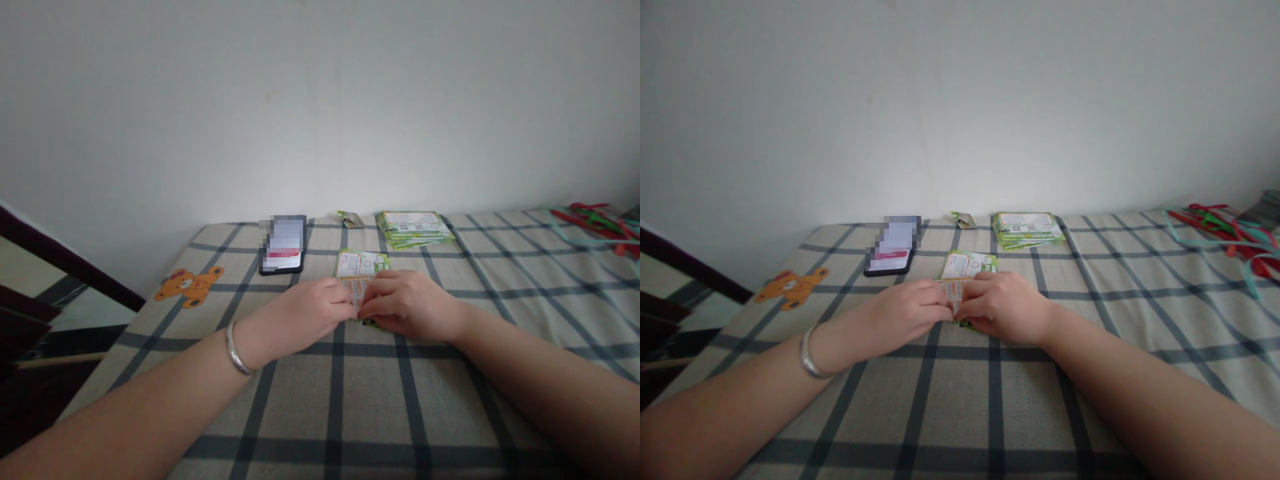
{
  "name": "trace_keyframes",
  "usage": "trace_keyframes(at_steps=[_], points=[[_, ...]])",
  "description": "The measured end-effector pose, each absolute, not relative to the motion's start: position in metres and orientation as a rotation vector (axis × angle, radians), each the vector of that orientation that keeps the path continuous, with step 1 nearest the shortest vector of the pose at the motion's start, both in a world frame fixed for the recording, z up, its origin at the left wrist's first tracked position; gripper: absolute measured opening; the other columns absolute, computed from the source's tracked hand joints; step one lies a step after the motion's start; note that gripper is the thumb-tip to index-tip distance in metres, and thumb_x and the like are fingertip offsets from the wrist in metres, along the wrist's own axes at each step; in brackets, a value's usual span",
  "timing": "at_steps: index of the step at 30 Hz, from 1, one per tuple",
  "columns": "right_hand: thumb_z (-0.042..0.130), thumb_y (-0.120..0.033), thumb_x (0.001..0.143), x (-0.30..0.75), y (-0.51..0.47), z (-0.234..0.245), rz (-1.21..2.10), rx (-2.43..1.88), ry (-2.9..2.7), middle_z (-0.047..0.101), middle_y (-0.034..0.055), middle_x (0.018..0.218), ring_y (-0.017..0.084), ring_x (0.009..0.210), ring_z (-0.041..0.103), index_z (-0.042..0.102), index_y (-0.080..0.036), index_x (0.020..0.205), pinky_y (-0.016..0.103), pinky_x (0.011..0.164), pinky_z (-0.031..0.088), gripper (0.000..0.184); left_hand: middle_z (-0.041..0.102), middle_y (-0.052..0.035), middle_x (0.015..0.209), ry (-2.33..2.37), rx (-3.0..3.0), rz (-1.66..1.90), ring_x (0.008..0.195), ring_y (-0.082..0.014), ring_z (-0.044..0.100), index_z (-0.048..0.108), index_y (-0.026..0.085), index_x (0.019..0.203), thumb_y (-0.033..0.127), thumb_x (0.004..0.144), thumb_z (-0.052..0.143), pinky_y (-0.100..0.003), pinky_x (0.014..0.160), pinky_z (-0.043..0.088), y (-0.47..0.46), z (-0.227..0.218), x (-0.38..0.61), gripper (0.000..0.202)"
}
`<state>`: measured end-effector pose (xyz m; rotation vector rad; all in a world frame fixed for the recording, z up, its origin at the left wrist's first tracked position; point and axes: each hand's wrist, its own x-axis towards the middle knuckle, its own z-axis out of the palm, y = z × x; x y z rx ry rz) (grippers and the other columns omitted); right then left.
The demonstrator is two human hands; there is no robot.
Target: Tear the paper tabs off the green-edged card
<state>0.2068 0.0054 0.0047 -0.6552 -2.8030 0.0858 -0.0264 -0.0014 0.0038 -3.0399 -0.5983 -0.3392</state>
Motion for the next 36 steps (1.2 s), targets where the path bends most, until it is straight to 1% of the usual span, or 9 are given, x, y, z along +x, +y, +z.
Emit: trace_keyframes(at_steps=[5, 9, 16, 19, 23, 26, 31, 36], points=[[0.058, -0.017, 0.085, 0.2074, 0.0054, 0.0024, 0.089, -0.626, -2.812, 0.071, -0.0010, 0.092, 0.017, 0.090, 0.059, 0.069, -0.025, 0.098, 0.030, 0.078, 0.043, 0.019, 0.065, -0.0044, 0.091, -0.586, -3.033, -0.347, 0.093, -0.0200, 0.056, 0.065, 0.016, 0.093, 0.013, 0.091, 0.051, -0.035, 0.085, 0.050, -0.0006, 0.0040, -0.0265, 0.014], [0.058, -0.019, 0.086, 0.2075, 0.0053, 0.0022, 0.069, -0.631, -2.822, 0.071, 0.0003, 0.092, 0.018, 0.090, 0.058, 0.069, -0.026, 0.099, 0.031, 0.077, 0.043, 0.018, 0.066, -0.0051, 0.094, -0.568, -3.038, -0.350, 0.096, -0.0198, 0.056, 0.065, 0.016, 0.095, 0.013, 0.091, 0.051, -0.035, 0.088, 0.050, -0.0011, 0.0064, -0.0261, 0.015], [0.057, -0.021, 0.088, 0.2079, 0.0059, 0.0033, 0.043, -0.622, -2.851, 0.070, 0.0008, 0.095, 0.018, 0.090, 0.058, 0.069, -0.026, 0.098, 0.032, 0.076, 0.042, 0.017, 0.066, -0.0048, 0.094, -0.591, -3.046, -0.356, 0.096, -0.0192, 0.057, 0.065, 0.017, 0.098, 0.012, 0.092, 0.051, -0.035, 0.088, 0.050, -0.0012, 0.0055, -0.0262, 0.016], [0.056, -0.022, 0.088, 0.2082, 0.0058, 0.0036, 0.050, -0.630, -2.859, 0.069, 0.0007, 0.092, 0.018, 0.090, 0.058, 0.069, -0.026, 0.097, 0.031, 0.076, 0.042, 0.016, 0.067, -0.0045, 0.096, -0.610, -3.049, -0.362, 0.098, -0.0193, 0.058, 0.065, 0.018, 0.103, 0.013, 0.092, 0.050, -0.036, 0.090, 0.049, -0.0005, 0.0047, -0.0273, 0.020], [0.056, -0.020, 0.087, 0.2085, 0.0053, 0.0040, 0.064, -0.616, -2.835, 0.068, 0.0000, 0.087, 0.017, 0.085, 0.057, 0.069, -0.026, 0.094, 0.030, 0.073, 0.041, 0.016, 0.067, -0.0040, 0.096, -0.608, -3.070, -0.386, 0.099, -0.0190, 0.058, 0.066, 0.020, 0.104, 0.011, 0.091, 0.050, -0.036, 0.091, 0.048, 0.0009, 0.0053, -0.0292, 0.023], [0.058, -0.018, 0.085, 0.2085, 0.0050, 0.0050, 0.100, -0.619, -2.814, 0.068, -0.0005, 0.086, 0.015, 0.082, 0.057, 0.069, -0.026, 0.093, 0.028, 0.070, 0.040, 0.017, 0.067, -0.0041, 0.096, -0.594, -3.084, -0.390, 0.098, -0.0184, 0.058, 0.067, 0.020, 0.103, 0.010, 0.091, 0.049, -0.035, 0.090, 0.048, 0.0021, 0.0062, -0.0303, 0.024], [0.059, -0.014, 0.081, 0.2090, 0.0054, 0.0064, 0.140, -0.624, -2.814, 0.067, 0.0003, 0.088, 0.015, 0.082, 0.058, 0.070, -0.024, 0.090, 0.028, 0.071, 0.041, 0.017, 0.068, -0.0036, 0.097, -0.584, -3.108, -0.395, 0.100, -0.0185, 0.058, 0.068, 0.020, 0.102, 0.011, 0.092, 0.048, -0.035, 0.091, 0.048, 0.0034, 0.0064, -0.0312, 0.024], [0.058, -0.013, 0.081, 0.2121, 0.0053, 0.0078, 0.192, -0.641, -2.831, 0.067, 0.0013, 0.087, 0.015, 0.082, 0.058, 0.070, -0.022, 0.084, 0.027, 0.071, 0.041, 0.015, 0.068, -0.0035, 0.097, -0.591, -3.129, -0.408, 0.099, -0.0181, 0.059, 0.068, 0.019, 0.093, 0.008, 0.089, 0.050, -0.034, 0.090, 0.048, 0.0036, 0.0072, -0.0322, 0.022]])
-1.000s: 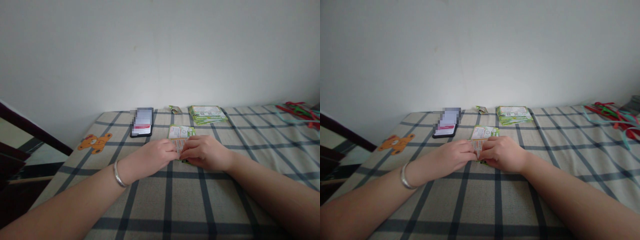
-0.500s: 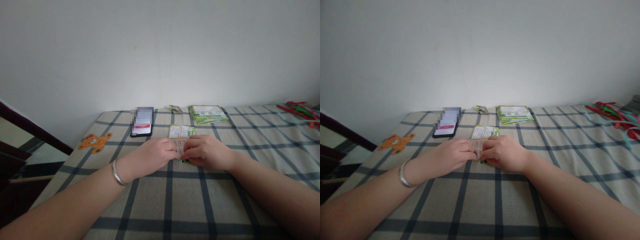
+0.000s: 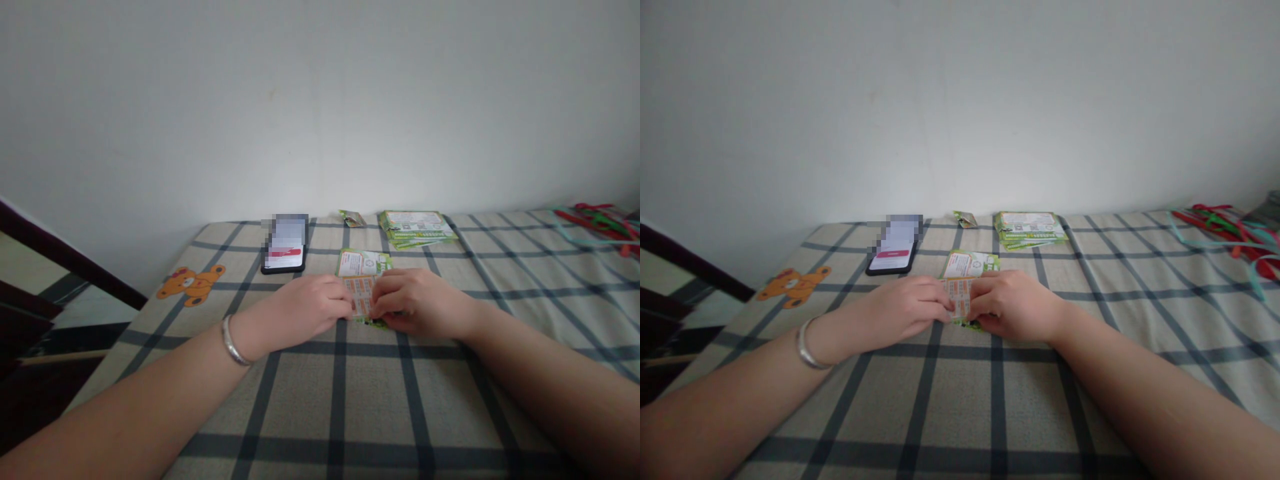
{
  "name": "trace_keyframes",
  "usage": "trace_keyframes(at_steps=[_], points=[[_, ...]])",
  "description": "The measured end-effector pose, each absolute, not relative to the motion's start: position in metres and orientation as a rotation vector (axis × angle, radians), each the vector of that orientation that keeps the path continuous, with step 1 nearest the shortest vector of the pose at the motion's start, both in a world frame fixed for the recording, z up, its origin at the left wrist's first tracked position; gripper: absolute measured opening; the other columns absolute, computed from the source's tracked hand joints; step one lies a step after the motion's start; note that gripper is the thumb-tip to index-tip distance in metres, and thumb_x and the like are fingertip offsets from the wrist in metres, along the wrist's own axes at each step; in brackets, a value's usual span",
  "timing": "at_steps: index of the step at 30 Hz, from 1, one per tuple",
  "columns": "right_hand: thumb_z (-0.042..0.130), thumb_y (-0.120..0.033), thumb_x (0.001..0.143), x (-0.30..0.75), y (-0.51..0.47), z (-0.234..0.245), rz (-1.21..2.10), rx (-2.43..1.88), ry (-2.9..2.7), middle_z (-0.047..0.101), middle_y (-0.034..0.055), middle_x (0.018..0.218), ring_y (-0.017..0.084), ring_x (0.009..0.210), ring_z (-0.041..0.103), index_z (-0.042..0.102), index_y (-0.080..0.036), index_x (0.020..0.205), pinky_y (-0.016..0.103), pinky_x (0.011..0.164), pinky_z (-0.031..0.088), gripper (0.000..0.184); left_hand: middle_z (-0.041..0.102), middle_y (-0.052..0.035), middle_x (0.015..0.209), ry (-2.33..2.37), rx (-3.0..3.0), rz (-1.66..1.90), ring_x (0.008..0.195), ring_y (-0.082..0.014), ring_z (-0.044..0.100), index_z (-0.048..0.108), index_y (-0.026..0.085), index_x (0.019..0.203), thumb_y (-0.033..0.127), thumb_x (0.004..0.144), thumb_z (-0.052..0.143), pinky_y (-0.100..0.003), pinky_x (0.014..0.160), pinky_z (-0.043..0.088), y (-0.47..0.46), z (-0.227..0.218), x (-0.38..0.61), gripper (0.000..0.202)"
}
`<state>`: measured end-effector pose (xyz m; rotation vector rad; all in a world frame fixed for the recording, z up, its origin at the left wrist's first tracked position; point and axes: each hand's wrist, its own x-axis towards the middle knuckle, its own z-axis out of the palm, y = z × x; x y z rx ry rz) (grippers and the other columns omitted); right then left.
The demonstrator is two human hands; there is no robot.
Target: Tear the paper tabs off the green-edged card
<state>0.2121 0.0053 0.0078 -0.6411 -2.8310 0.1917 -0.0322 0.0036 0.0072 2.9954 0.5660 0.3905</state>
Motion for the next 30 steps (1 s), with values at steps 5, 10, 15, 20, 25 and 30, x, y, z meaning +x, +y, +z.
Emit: trace_keyframes(at_steps=[5, 10, 15, 20, 25, 30], points=[[0.059, -0.012, 0.079, 0.217, 0.005, 0.010, 0.260, -0.703, -2.836, 0.065, 0.0014, 0.083, 0.014, 0.079, 0.058, 0.069, -0.021, 0.080, 0.026, 0.070, 0.041, 0.013, 0.068, -0.0026, 0.098, 0.556, 2.914, 0.410, 0.100, -0.0176, 0.059, 0.068, 0.018, 0.089, 0.006, 0.085, 0.053, -0.033, 0.091, 0.047, 0.005, 0.008, -0.035, 0.020], [0.059, -0.010, 0.077, 0.219, 0.006, 0.012, 0.276, -0.696, -2.845, 0.066, 0.0003, 0.085, 0.013, 0.079, 0.057, 0.068, -0.021, 0.080, 0.026, 0.069, 0.040, 0.015, 0.068, -0.0022, 0.101, 0.557, 2.892, 0.355, 0.103, -0.0183, 0.057, 0.067, 0.018, 0.090, 0.005, 0.084, 0.053, -0.035, 0.095, 0.046, 0.006, 0.009, -0.037, 0.020], [0.058, -0.008, 0.076, 0.221, 0.005, 0.016, 0.317, -0.697, -2.844, 0.066, 0.0018, 0.085, 0.013, 0.078, 0.058, 0.069, -0.020, 0.081, 0.025, 0.068, 0.042, 0.017, 0.066, -0.0019, 0.101, 0.562, 2.871, 0.379, 0.102, -0.0172, 0.057, 0.066, 0.018, 0.085, 0.004, 0.082, 0.054, -0.034, 0.094, 0.046, 0.007, 0.008, -0.039, 0.019], [0.058, -0.008, 0.077, 0.223, 0.004, 0.017, 0.333, -0.685, -2.830, 0.067, 0.0016, 0.084, 0.013, 0.079, 0.059, 0.069, -0.020, 0.081, 0.026, 0.070, 0.043, 0.017, 0.066, -0.0014, 0.098, 0.559, 2.846, 0.398, 0.099, -0.0160, 0.058, 0.067, 0.018, 0.082, 0.001, 0.079, 0.056, -0.032, 0.092, 0.047, 0.009, 0.010, -0.040, 0.021], [0.059, -0.009, 0.078, 0.224, 0.005, 0.017, 0.338, -0.665, -2.817, 0.069, 0.0013, 0.087, 0.013, 0.080, 0.060, 0.069, -0.020, 0.081, 0.026, 0.071, 0.044, 0.015, 0.067, -0.0018, 0.097, 0.570, 2.826, 0.382, 0.095, -0.0157, 0.059, 0.069, 0.018, 0.080, 0.000, 0.077, 0.057, -0.031, 0.089, 0.047, 0.007, 0.014, -0.040, 0.021], [0.061, -0.008, 0.075, 0.228, 0.005, 0.018, 0.313, -0.707, -2.830, 0.068, -0.0005, 0.086, 0.012, 0.078, 0.060, 0.069, -0.021, 0.080, 0.025, 0.069, 0.043, 0.016, 0.067, -0.0025, 0.098, 0.583, 2.809, 0.383, 0.094, -0.0155, 0.060, 0.070, 0.018, 0.080, 0.000, 0.076, 0.056, -0.031, 0.090, 0.047, 0.006, 0.016, -0.041, 0.022]])
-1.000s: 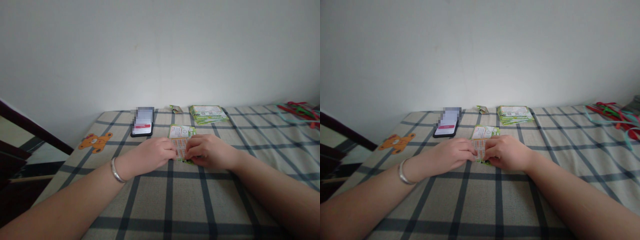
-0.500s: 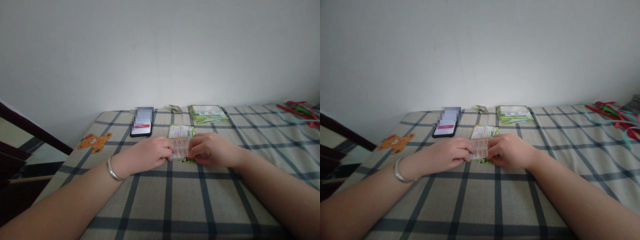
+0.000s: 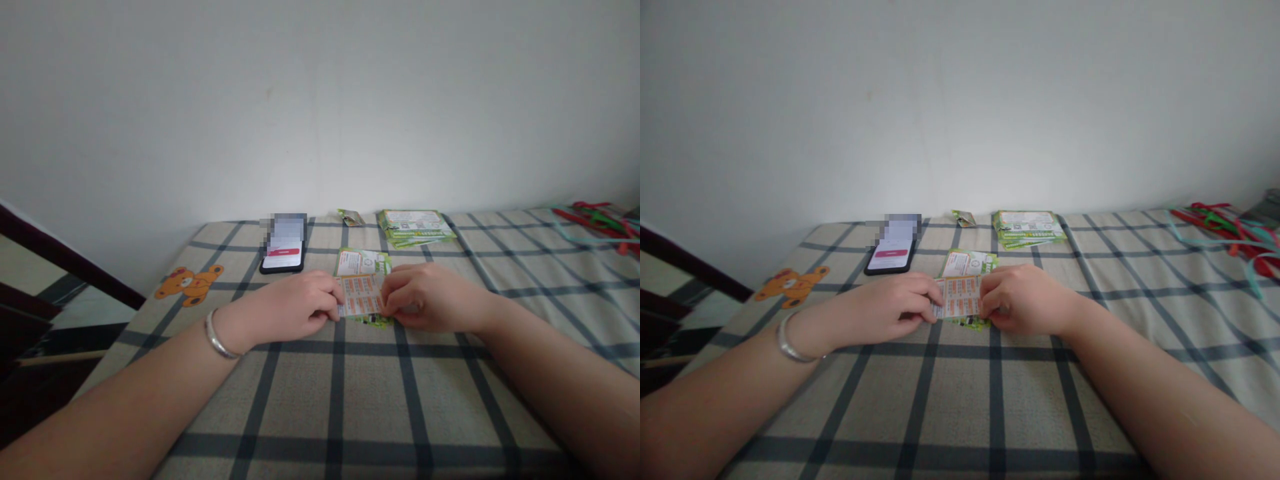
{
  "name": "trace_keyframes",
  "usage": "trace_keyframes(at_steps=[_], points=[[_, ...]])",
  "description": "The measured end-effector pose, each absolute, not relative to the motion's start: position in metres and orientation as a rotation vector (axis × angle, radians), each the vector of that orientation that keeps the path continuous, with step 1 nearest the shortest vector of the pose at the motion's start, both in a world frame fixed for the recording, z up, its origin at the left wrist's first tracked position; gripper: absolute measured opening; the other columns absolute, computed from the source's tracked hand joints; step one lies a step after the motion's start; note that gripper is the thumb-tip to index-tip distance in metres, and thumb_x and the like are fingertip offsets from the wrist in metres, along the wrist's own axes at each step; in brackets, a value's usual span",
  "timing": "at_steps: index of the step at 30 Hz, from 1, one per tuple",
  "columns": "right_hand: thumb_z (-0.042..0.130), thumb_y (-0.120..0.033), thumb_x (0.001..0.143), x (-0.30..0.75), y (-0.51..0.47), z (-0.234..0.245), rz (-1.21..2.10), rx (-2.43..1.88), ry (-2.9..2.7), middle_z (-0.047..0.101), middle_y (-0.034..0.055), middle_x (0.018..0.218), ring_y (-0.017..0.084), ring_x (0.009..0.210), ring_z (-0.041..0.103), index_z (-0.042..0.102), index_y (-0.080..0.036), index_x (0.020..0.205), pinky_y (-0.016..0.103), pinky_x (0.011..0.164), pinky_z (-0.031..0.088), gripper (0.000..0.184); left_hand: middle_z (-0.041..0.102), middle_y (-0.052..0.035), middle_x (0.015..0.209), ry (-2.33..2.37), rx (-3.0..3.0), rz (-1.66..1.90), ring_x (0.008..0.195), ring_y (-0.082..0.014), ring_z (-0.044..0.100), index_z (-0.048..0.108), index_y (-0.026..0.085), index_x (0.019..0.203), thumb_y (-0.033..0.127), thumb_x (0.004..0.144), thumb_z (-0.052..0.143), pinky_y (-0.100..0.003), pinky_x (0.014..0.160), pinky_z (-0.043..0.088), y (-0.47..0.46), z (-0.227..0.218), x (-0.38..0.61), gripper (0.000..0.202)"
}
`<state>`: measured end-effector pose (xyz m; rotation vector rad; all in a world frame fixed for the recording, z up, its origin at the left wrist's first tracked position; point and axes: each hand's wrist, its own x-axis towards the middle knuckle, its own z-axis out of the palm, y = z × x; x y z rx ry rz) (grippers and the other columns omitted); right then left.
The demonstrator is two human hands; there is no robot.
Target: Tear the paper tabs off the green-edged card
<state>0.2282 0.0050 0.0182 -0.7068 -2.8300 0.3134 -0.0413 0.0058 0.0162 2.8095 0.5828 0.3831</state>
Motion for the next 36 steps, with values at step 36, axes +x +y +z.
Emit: trace_keyframes(at_steps=[36], points=[[0.062, -0.011, 0.075, 0.239, 0.006, 0.026, 0.420, -0.852, -2.855, 0.071, 0.0011, 0.095, 0.015, 0.087, 0.062, 0.073, -0.022, 0.085, 0.028, 0.078, 0.047, 0.019, 0.067, -0.0029, 0.096, 0.653, 2.805, 0.269, 0.089, -0.0156, 0.061, 0.066, 0.017, 0.073, 0.009, 0.077, 0.057, -0.029, 0.083, 0.047, 0.007, 0.019, -0.048, 0.012]])
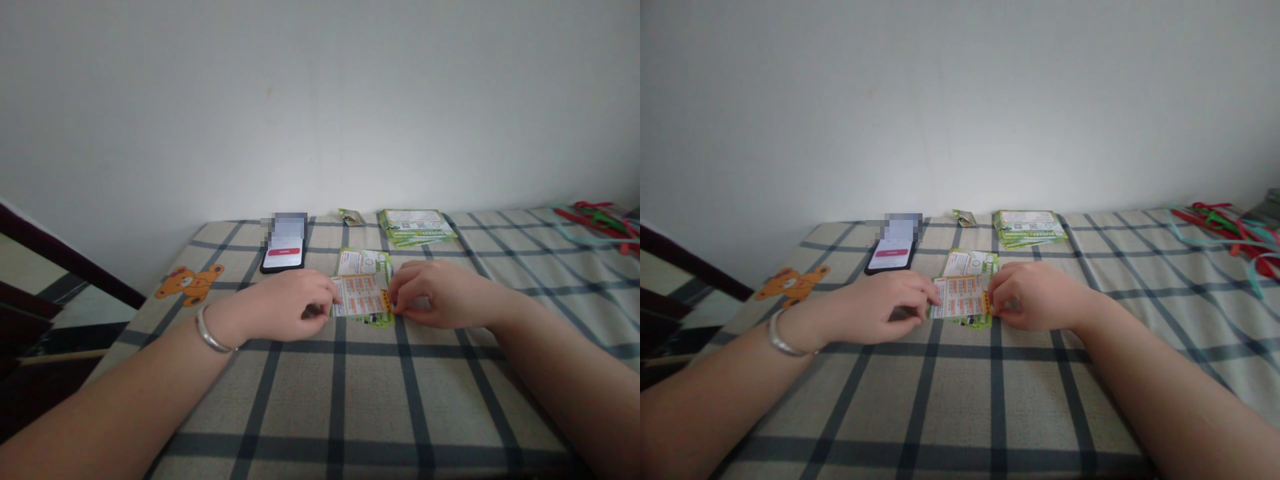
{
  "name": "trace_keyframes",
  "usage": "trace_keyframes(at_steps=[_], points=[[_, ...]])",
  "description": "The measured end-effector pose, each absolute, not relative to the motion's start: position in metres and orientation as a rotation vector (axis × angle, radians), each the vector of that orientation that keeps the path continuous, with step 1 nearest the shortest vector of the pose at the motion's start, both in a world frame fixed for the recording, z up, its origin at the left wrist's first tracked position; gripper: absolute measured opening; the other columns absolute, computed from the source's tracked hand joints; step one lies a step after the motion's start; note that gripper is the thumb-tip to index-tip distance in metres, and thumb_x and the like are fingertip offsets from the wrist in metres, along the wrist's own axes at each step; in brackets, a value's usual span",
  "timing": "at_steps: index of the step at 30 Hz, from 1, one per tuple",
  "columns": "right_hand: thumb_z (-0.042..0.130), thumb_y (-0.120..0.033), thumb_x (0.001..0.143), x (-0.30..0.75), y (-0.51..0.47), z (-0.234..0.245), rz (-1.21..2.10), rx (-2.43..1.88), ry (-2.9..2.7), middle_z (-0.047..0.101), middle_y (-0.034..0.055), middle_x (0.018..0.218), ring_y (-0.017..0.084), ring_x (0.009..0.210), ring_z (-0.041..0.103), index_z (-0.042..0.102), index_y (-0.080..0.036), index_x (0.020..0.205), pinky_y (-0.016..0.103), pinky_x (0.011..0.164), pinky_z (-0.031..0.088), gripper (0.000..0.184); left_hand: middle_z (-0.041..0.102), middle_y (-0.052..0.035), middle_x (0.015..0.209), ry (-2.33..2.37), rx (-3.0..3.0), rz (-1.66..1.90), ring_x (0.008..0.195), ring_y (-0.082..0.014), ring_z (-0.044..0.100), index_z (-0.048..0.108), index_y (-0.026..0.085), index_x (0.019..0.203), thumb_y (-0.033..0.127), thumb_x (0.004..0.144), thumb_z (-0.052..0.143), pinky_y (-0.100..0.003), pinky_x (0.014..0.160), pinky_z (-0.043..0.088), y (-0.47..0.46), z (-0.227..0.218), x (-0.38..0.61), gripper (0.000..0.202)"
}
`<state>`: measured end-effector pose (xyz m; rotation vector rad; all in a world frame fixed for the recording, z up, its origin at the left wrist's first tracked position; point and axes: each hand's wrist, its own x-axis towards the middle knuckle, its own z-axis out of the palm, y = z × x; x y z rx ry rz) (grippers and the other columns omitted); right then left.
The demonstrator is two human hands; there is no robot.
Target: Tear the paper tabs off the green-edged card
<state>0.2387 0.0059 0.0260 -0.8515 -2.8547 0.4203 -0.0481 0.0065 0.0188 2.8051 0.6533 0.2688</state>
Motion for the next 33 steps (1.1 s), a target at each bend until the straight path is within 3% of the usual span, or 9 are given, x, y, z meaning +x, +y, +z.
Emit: trace_keyframes(at_steps=[4, 9, 13, 19, 29, 33], points=[[0.060, -0.013, 0.076, 0.234, 0.008, 0.023, 0.398, -0.875, -2.829, 0.068, 0.0006, 0.085, 0.014, 0.080, 0.059, 0.070, -0.021, 0.083, 0.028, 0.074, 0.045, 0.014, 0.064, -0.0016, 0.086, 0.796, 2.861, 0.267, 0.084, -0.0171, 0.059, 0.062, 0.018, 0.079, 0.024, 0.081, 0.065, -0.030, 0.075, 0.046, 0.004, 0.016, -0.043, 0.007], [0.065, -0.029, 0.079, 0.225, 0.007, 0.017, 0.191, -0.927, -2.821, 0.065, 0.0017, 0.086, 0.017, 0.077, 0.057, 0.069, -0.024, 0.096, 0.030, 0.067, 0.042, 0.018, 0.065, -0.0025, 0.101, 0.862, 2.937, 0.314, 0.095, -0.0199, 0.059, 0.062, 0.021, 0.100, 0.027, 0.083, 0.066, -0.034, 0.083, 0.047, 0.001, 0.009, -0.039, 0.018], [0.060, -0.029, 0.084, 0.220, 0.006, 0.014, 0.158, -0.927, -2.806, 0.064, 0.0035, 0.090, 0.017, 0.081, 0.057, 0.069, -0.023, 0.095, 0.030, 0.070, 0.043, 0.015, 0.065, -0.0025, 0.098, 0.881, 3.004, 0.329, 0.091, -0.0197, 0.060, 0.064, 0.020, 0.095, 0.024, 0.088, 0.059, -0.034, 0.079, 0.048, -0.002, 0.006, -0.036, 0.010], [0.060, -0.022, 0.081, 0.216, 0.007, 0.010, 0.105, -0.869, -2.779, 0.065, 0.0050, 0.096, 0.019, 0.089, 0.057, 0.067, -0.020, 0.095, 0.032, 0.080, 0.043, 0.016, 0.066, -0.0039, 0.093, 0.876, 3.091, 0.379, 0.089, -0.0194, 0.058, 0.065, 0.017, 0.092, 0.016, 0.083, 0.059, -0.034, 0.080, 0.049, -0.005, 0.005, -0.031, 0.010], [0.052, -0.023, 0.085, 0.207, -0.001, 0.008, -0.203, -0.894, -2.793, 0.064, 0.0026, 0.080, 0.016, 0.072, 0.054, 0.060, -0.019, 0.079, 0.031, 0.069, 0.037, 0.011, 0.065, -0.0053, 0.089, 0.941, 3.156, 0.422, 0.087, -0.0205, 0.058, 0.064, 0.017, 0.090, 0.016, 0.084, 0.058, -0.038, 0.083, 0.046, -0.003, 0.003, -0.030, 0.009], [0.050, -0.026, 0.089, 0.204, -0.001, 0.006, -0.286, -0.897, -2.798, 0.063, 0.0025, 0.078, 0.016, 0.068, 0.053, 0.059, -0.019, 0.080, 0.031, 0.065, 0.035, 0.014, 0.065, -0.0046, 0.086, 0.972, 3.153, 0.474, 0.086, -0.0203, 0.058, 0.065, 0.017, 0.087, 0.024, 0.089, 0.056, -0.037, 0.079, 0.047, -0.001, 0.002, -0.030, 0.012]])
